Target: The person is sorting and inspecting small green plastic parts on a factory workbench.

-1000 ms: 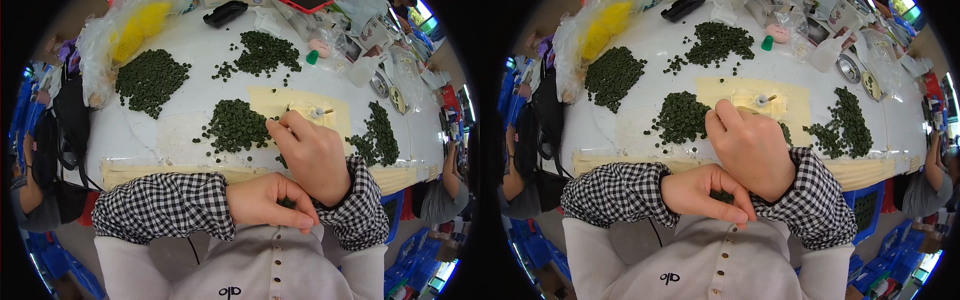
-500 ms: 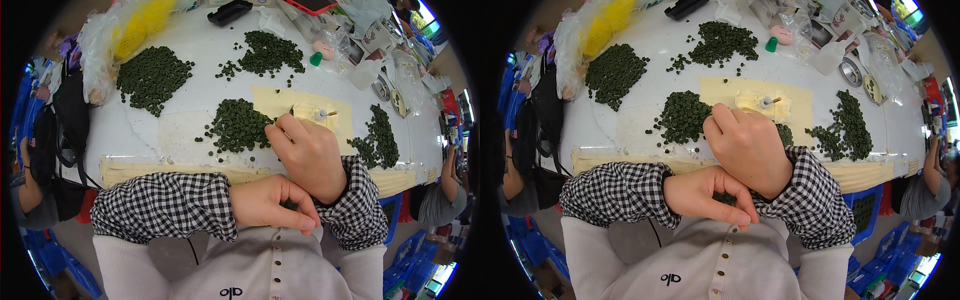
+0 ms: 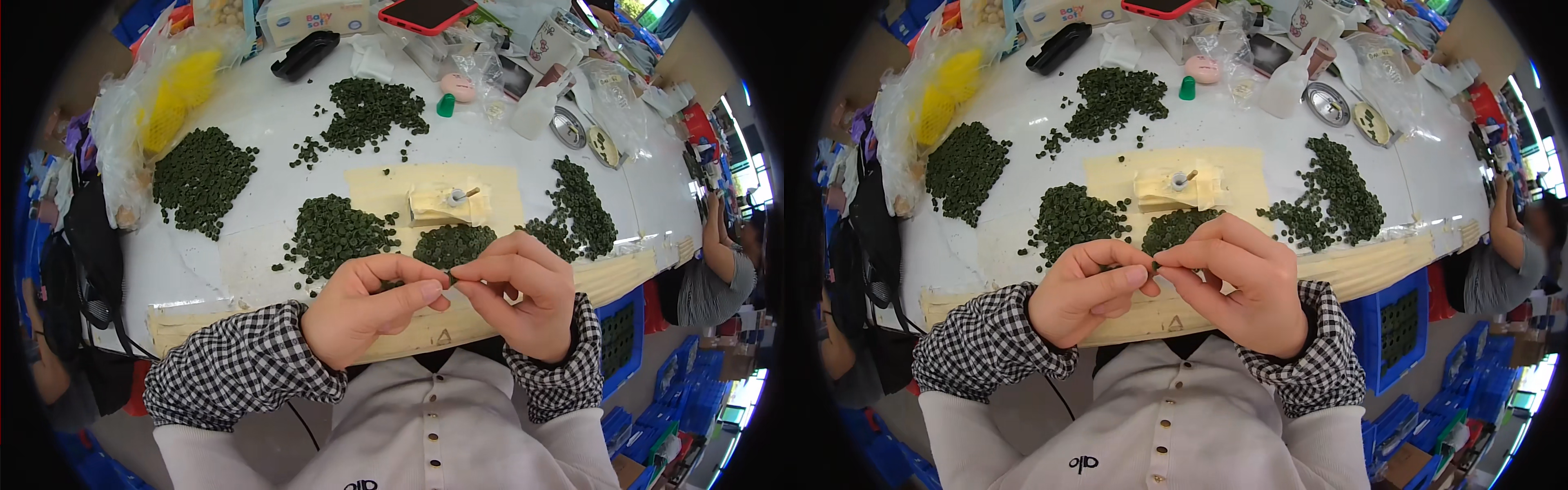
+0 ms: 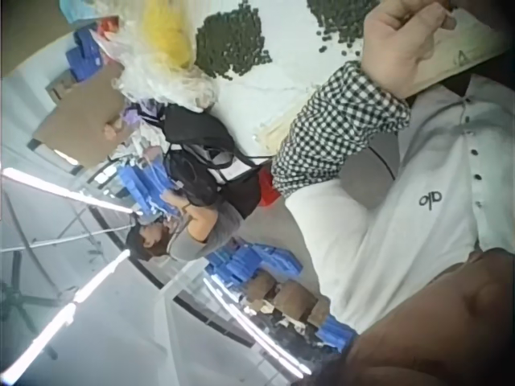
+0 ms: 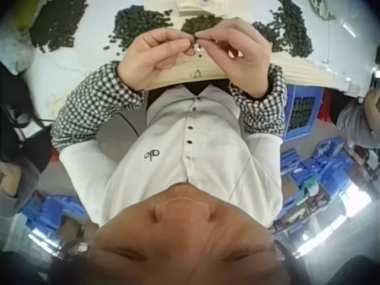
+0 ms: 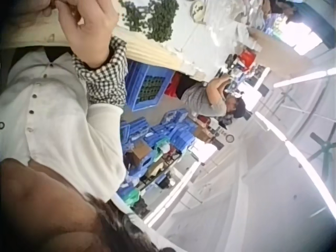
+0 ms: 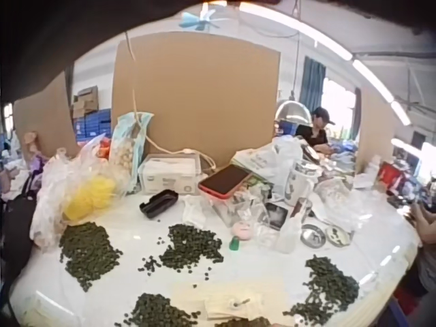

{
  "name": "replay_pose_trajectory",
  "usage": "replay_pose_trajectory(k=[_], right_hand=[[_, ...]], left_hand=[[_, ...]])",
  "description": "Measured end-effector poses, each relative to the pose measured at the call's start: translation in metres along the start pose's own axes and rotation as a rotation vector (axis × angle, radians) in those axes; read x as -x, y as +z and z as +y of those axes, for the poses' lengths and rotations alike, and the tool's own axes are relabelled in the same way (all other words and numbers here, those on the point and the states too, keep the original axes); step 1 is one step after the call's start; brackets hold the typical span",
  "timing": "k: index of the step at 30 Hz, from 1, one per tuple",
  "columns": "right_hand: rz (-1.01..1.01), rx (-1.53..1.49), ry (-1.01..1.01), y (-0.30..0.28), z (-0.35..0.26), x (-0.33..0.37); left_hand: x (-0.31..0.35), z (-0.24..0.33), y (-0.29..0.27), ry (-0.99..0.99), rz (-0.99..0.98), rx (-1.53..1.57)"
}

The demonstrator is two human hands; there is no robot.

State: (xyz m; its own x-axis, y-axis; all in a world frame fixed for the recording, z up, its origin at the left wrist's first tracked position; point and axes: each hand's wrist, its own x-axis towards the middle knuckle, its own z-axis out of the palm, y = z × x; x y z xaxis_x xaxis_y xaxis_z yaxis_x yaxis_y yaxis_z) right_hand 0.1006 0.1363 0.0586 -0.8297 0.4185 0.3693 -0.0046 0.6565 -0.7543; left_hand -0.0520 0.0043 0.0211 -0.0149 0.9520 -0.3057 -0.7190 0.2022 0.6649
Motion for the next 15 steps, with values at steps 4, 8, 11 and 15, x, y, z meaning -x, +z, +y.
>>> replay_pose_trajectory(k=[4, 8, 11, 15], right_hand=[[-0.066, -0.087, 0.026, 0.0, 0.004, 0.002], [-0.072, -0.078, -0.037, 0.001, 0.009, 0.001], [-0.079, -0.065, -0.074, 0.004, 0.013, 0.0], [-0.005, -0.104, -0.01, 0.008, 0.013, 0.001]], left_hand=[[-0.001, -0.002, -0.001, -0.008, -0.04, 0.014], [0.0, 0.0, -0.002, -0.01, -0.035, -0.007], [-0.001, -0.001, -0.004, -0.001, -0.03, -0.014], [-0.003, -0.001, -0.004, 0.0, -0.022, 0.011]])
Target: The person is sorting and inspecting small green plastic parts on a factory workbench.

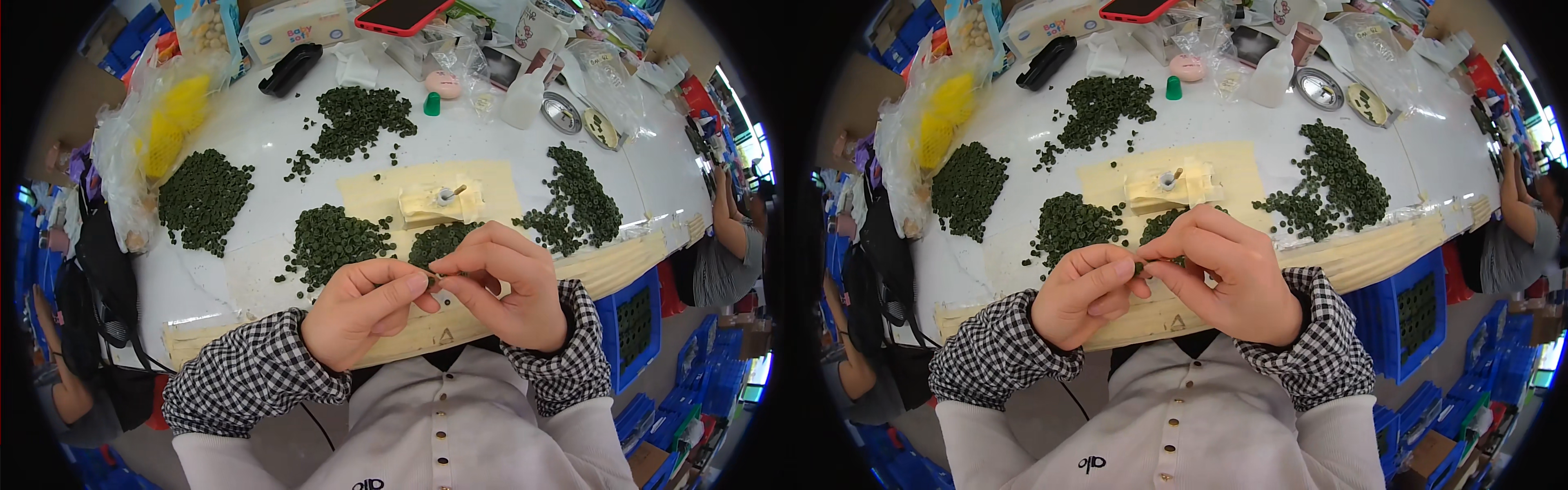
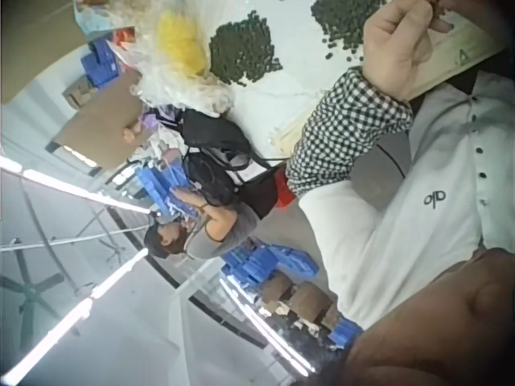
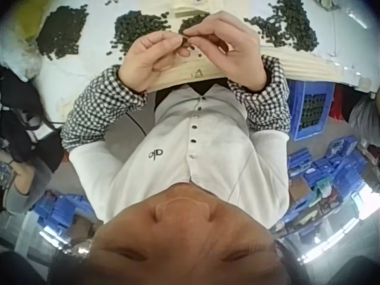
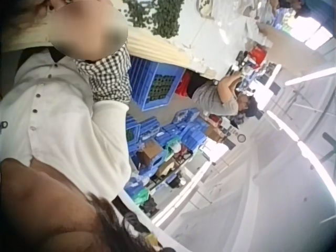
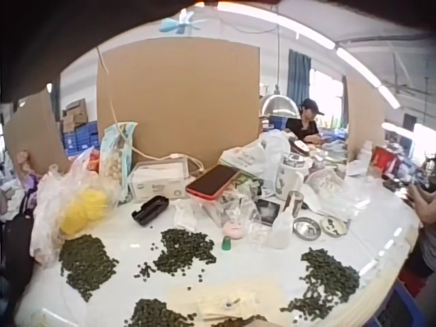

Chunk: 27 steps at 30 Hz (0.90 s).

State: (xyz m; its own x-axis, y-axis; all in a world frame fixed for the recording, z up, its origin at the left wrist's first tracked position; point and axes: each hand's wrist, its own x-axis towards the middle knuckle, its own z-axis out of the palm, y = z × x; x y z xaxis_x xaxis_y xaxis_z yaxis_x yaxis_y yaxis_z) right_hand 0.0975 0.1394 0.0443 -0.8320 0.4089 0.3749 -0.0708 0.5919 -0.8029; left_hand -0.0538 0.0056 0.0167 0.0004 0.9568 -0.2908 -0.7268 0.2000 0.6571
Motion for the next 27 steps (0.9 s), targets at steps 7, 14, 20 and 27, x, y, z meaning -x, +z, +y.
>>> replay_pose_trajectory(k=[7, 14, 20, 27], right_hand=[[0.041, 0.015, -0.035, 0.0035, 0.0001, 0.001], [-0.015, 0.008, 0.006, 0.0022, -0.0007, -0.0018], [-0.024, -0.057, 0.085, 0.0036, 0.0002, -0.0006], [0.073, 0.035, 0.005, 0.0077, -0.0027, 0.0013]], left_hand=[[0.0004, 0.0024, 0.0018, 0.003, 0.043, 0.024], [0.0, 0.0002, 0.0007, 0.022, 0.042, 0.006], [0.0002, -0.002, -0.0008, 0.055, 0.037, -0.03], [0.0013, -0.0039, 0.0006, 0.128, 0.099, -0.166]])
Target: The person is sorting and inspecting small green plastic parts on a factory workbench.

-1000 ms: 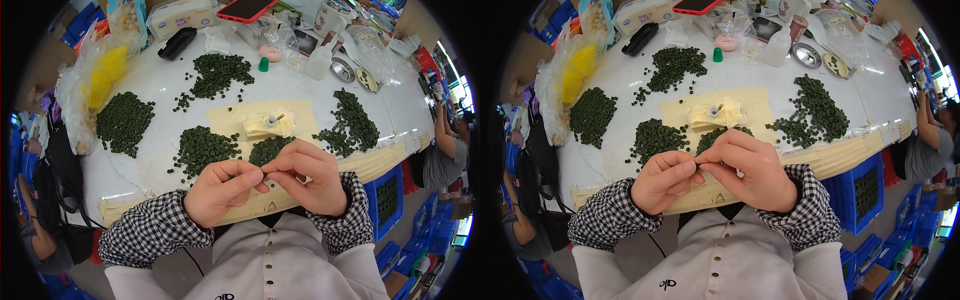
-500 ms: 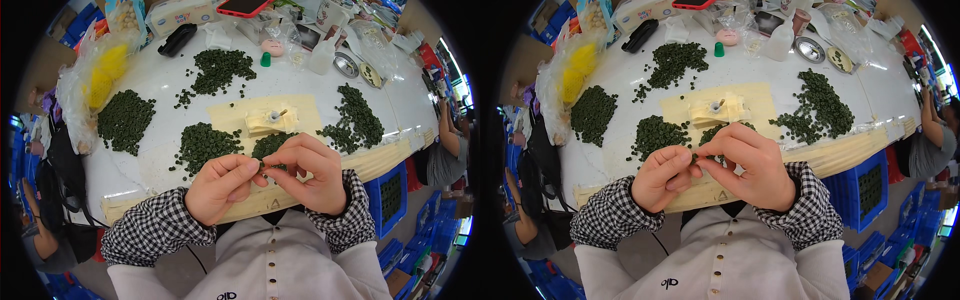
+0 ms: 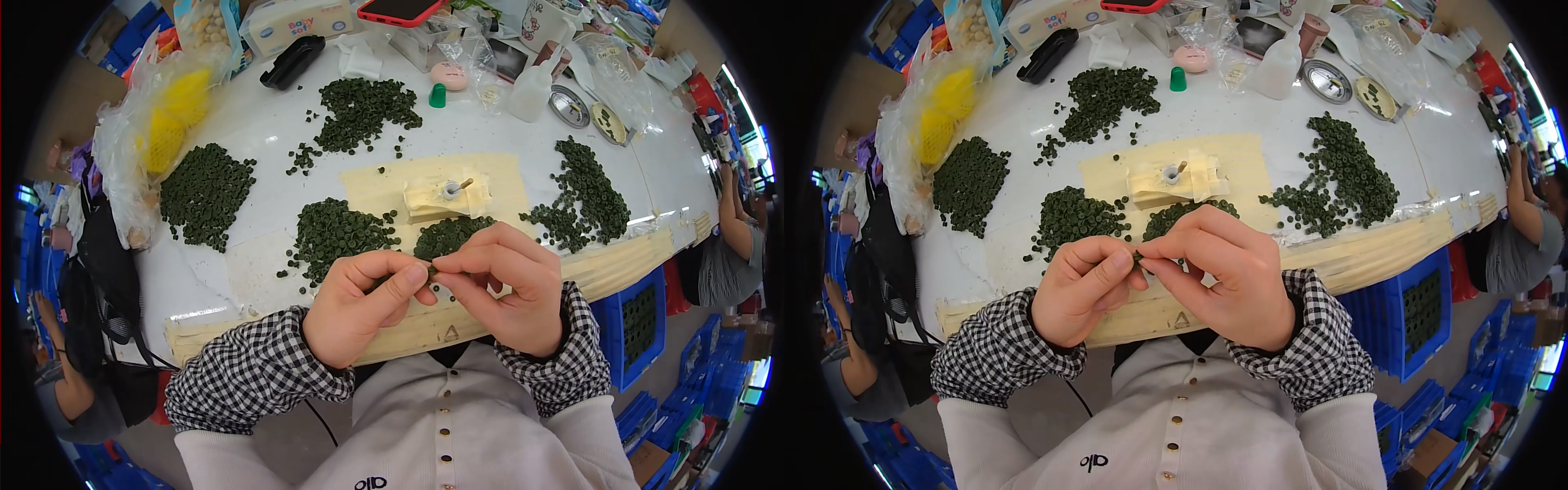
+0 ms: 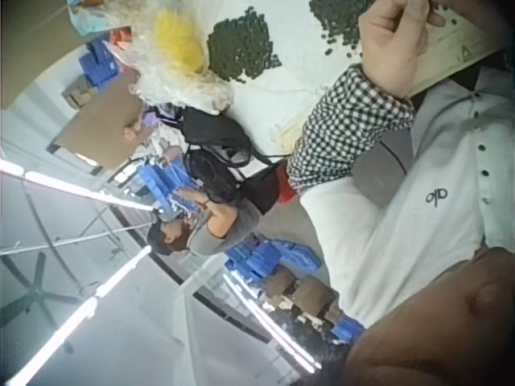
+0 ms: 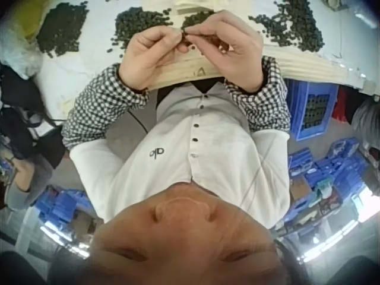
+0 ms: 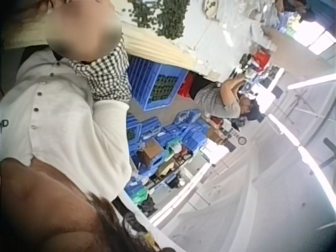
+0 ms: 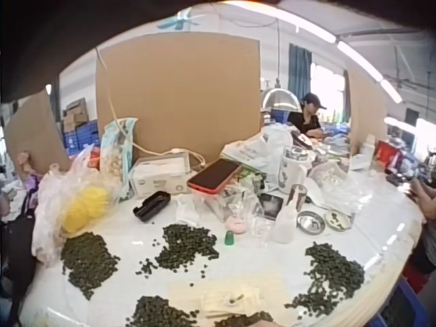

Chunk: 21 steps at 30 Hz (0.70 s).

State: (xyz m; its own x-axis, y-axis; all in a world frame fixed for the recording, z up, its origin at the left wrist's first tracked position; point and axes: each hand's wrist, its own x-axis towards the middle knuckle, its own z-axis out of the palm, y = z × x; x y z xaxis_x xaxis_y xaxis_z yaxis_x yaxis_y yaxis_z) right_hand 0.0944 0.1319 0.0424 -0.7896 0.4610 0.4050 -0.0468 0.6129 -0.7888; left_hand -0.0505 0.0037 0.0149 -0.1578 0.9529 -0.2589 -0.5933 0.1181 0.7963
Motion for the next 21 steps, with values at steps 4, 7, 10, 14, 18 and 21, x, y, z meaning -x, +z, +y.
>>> replay_pose_trajectory(k=[4, 7, 10, 14, 18, 21], right_hand=[[0.075, 0.07, -0.093, 0.0065, 0.0027, 0.0024], [0.083, 0.116, -0.16, 0.0069, 0.0046, 0.002], [0.084, 0.143, -0.184, 0.008, 0.0056, 0.002], [0.096, 0.163, -0.188, 0.009, 0.0048, 0.0023], [0.102, 0.152, -0.182, 0.0109, 0.0053, 0.0028], [0.1, 0.16, -0.191, 0.0109, 0.0056, 0.0028]], left_hand=[[0.0002, 0.0018, 0.0018, 0.024, 0.015, -0.067], [0.0008, 0.0032, 0.0028, 0.026, 0.03, -0.112], [0.0011, 0.0029, 0.0027, 0.031, 0.041, -0.142], [0.0, 0.0029, 0.0031, 0.03, 0.041, -0.145], [0.0008, 0.0029, 0.0036, 0.024, 0.049, -0.135], [0.0005, 0.0026, 0.0027, 0.025, 0.036, -0.141]])
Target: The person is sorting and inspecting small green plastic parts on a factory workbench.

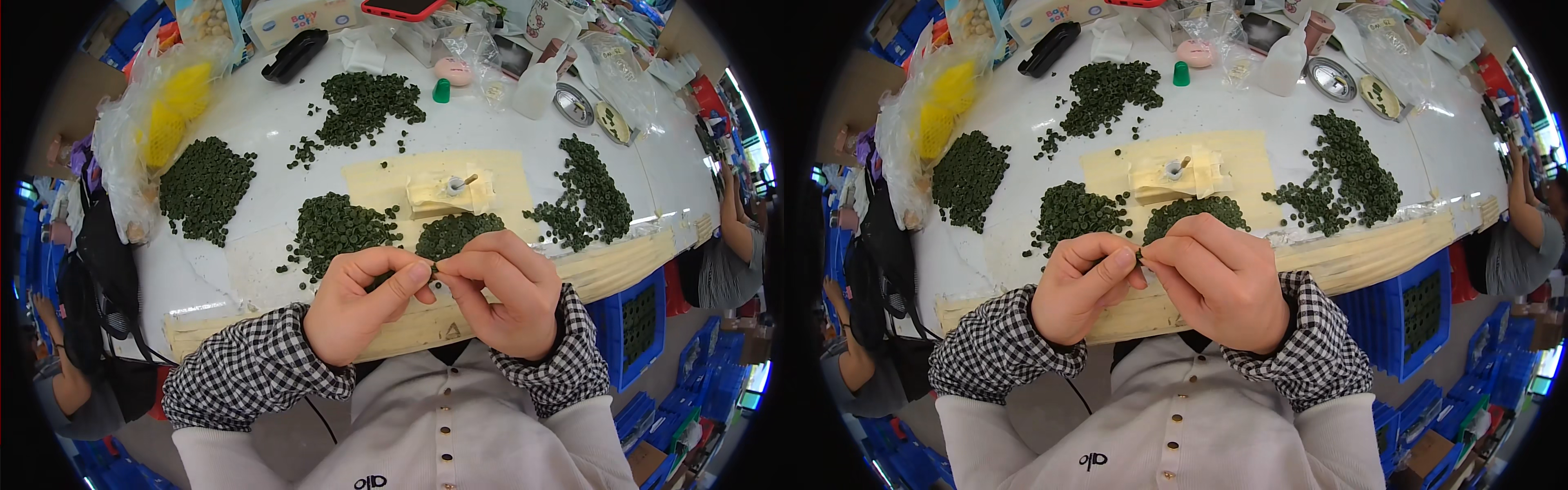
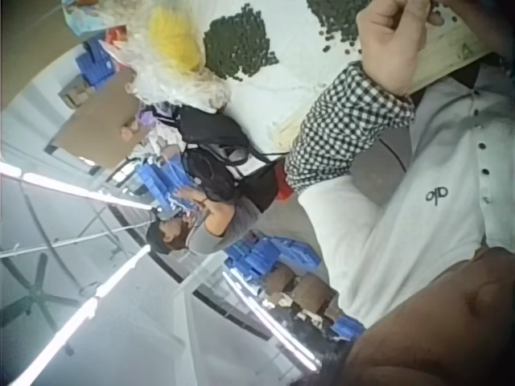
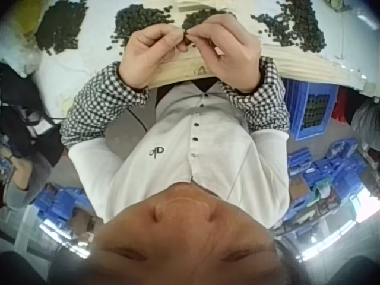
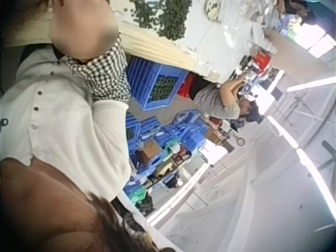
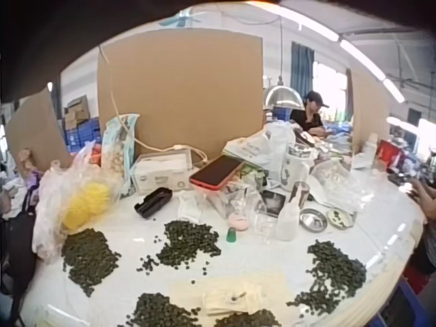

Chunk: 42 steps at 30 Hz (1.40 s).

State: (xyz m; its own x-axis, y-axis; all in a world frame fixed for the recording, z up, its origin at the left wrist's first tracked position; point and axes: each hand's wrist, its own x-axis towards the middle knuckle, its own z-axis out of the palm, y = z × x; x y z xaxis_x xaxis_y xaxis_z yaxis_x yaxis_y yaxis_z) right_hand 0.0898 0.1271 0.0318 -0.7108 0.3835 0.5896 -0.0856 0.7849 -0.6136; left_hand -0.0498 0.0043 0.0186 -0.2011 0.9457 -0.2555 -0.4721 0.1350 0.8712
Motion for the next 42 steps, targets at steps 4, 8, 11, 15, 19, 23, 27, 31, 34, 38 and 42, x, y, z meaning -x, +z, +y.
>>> replay_pose_trajectory(k=[4, 8, 11, 15, 19, 23, 27, 31, 34, 38, 42], right_hand=[[0.008, 0.022, -0.02, 0.0014, -0.0008, 0.0007], [-0.003, 0.037, -0.039, 0.0008, -0.0007, 0.0013], [0.007, 0.054, -0.056, 0.0016, -0.001, 0.002], [0.024, 0.078, -0.115, 0.003, 0.0017, 0.0031], [0.038, 0.118, -0.141, 0.0037, 0.0022, 0.0044], [0.043, 0.13, -0.158, 0.0006, 0.0024, 0.0031], [0.07, 0.084, -0.124, 0.002, 0.004, 0.005], [0.074, 0.052, -0.113, 0.0031, 0.0051, 0.0037], [0.075, 0.063, -0.119, 0.0037, 0.0056, 0.0035], [0.055, 0.117, -0.169, 0.0034, 0.0084, 0.0044], [0.037, 0.141, -0.235, 0.0033, 0.0086, 0.0047]], left_hand=[[0.0003, -0.001, 0.0004, 0.0, 0.011, 0.002], [0.0008, -0.0008, 0.0008, 0.006, 0.017, -0.01], [0.0006, -0.0011, 0.0007, 0.007, 0.012, -0.011], [0.0007, -0.0018, 0.0007, 0.016, 0.012, -0.026], [0.0005, -0.0023, 0.0001, 0.026, 0.015, -0.034], [0.0018, -0.0005, 0.001, 0.031, 0.014, -0.034], [0.0021, -0.001, 0.0008, 0.035, 0.006, -0.011], [0.0022, 0.0002, 0.001, 0.039, 0.008, -0.024], [0.002, 0.0006, 0.0017, 0.044, 0.013, -0.029], [0.0016, 0.0015, 0.0022, 0.05, 0.017, -0.048], [0.0019, 0.001, 0.0011, 0.047, 0.012, -0.08]])
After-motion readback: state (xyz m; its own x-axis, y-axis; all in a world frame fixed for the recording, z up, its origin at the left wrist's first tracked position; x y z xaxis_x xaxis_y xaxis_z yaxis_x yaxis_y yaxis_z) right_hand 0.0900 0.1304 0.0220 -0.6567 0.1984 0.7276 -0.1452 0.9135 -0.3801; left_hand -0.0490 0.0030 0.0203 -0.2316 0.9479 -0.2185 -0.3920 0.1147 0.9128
